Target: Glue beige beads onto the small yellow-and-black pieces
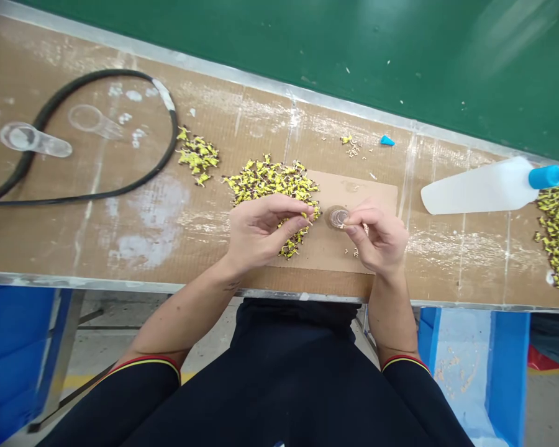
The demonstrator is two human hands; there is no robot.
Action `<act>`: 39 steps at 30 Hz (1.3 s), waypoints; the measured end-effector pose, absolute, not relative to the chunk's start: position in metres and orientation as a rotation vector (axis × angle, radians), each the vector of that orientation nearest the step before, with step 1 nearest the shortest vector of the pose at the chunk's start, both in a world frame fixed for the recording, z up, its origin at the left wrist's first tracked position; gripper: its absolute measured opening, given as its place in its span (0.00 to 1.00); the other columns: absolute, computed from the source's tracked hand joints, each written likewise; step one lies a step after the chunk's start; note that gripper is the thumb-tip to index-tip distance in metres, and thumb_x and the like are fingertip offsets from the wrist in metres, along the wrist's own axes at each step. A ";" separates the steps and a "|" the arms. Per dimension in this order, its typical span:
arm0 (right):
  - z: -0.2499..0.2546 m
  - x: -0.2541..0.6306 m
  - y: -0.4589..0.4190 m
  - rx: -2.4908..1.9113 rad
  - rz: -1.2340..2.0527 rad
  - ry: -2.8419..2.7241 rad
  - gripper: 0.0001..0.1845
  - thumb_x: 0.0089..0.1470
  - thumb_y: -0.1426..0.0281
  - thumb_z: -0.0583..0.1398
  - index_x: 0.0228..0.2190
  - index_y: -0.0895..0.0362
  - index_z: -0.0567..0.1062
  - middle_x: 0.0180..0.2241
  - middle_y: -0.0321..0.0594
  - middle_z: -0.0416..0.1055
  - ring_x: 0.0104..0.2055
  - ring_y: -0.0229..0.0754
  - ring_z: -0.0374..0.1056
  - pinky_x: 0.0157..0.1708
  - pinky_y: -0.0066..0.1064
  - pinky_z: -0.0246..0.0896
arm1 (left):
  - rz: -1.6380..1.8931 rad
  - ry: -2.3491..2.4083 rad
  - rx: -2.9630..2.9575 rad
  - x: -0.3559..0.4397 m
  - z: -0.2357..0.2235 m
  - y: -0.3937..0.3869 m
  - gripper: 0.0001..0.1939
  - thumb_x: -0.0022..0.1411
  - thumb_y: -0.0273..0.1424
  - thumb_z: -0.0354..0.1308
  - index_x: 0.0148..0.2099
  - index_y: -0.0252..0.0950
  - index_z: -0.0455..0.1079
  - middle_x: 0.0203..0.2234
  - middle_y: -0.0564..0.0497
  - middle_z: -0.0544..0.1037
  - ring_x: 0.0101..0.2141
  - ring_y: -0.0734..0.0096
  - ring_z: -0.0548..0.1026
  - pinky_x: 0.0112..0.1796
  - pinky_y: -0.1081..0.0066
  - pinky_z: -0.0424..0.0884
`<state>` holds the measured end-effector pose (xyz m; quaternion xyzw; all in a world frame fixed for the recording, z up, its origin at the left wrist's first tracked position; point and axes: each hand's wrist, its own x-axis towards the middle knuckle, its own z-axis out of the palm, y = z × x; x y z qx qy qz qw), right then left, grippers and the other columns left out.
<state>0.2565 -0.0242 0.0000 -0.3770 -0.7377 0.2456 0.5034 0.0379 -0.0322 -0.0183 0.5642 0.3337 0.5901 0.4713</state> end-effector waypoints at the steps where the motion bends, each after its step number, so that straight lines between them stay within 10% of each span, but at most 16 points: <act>1: 0.000 0.255 -0.025 -0.908 0.592 -1.779 0.03 0.62 0.66 0.65 0.34 0.49 0.79 0.26 0.35 0.75 0.27 0.41 0.70 0.28 0.37 0.67 | 1.457 0.811 1.383 0.037 -0.017 -0.032 0.05 0.65 0.30 0.68 0.44 0.37 0.81 0.38 0.47 0.86 0.38 0.72 0.84 0.40 0.74 0.82; 39: -0.008 0.240 -0.036 -0.896 0.684 -1.785 0.03 0.64 0.67 0.63 0.35 0.50 0.76 0.36 0.39 0.79 0.39 0.44 0.78 0.41 0.41 0.77 | 1.297 0.603 1.079 0.045 -0.015 -0.035 0.06 0.63 0.33 0.71 0.39 0.37 0.80 0.35 0.49 0.84 0.38 0.72 0.84 0.43 0.71 0.82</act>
